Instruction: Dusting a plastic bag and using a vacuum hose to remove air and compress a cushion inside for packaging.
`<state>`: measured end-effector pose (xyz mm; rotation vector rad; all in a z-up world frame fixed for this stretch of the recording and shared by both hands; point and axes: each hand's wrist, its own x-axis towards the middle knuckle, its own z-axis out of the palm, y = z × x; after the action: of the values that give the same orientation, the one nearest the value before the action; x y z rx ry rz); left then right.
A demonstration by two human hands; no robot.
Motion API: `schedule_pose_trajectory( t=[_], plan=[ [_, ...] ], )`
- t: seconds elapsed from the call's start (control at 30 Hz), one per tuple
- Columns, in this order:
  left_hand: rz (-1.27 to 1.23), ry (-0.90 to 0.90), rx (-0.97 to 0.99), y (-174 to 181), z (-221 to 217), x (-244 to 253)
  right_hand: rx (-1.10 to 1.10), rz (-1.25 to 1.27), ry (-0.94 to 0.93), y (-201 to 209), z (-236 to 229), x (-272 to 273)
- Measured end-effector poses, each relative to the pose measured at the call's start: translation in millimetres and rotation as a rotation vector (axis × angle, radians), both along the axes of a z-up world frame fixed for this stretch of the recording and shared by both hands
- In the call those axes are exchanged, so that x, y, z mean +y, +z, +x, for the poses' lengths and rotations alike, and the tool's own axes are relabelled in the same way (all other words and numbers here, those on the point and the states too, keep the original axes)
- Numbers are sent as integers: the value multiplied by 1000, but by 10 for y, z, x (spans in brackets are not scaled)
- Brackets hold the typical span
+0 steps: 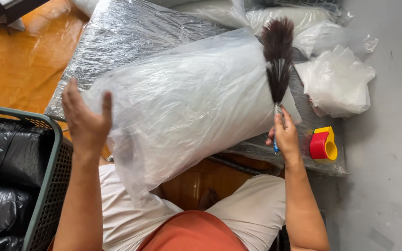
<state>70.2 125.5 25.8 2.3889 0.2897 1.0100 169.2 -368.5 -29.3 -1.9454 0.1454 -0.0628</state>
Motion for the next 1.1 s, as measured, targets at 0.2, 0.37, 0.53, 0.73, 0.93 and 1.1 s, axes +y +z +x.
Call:
schedule_pose_trajectory(
  t=[0.2,0.37,0.53,0.73,0.93,1.1],
  plan=[
    [141,-373,122,-538,-661,-1225,72,361,121,424,257,-309],
    [195,-286,12,-811,-612,-1339,123,325,184,606,404,-165],
    [185,-246,-63,-979,-495,-1357,250,167,443,934,-149,789],
    [169,-252,-26,-1007,-361,-1351,417,430,661,1149,-420,993],
    [137,-189,-11,-1023,58,-1324,-91,-35,261,649,-374,880],
    [92,-231,87,-918,206,-1249,-74,-313,427,396,-1125,980]
  ],
)
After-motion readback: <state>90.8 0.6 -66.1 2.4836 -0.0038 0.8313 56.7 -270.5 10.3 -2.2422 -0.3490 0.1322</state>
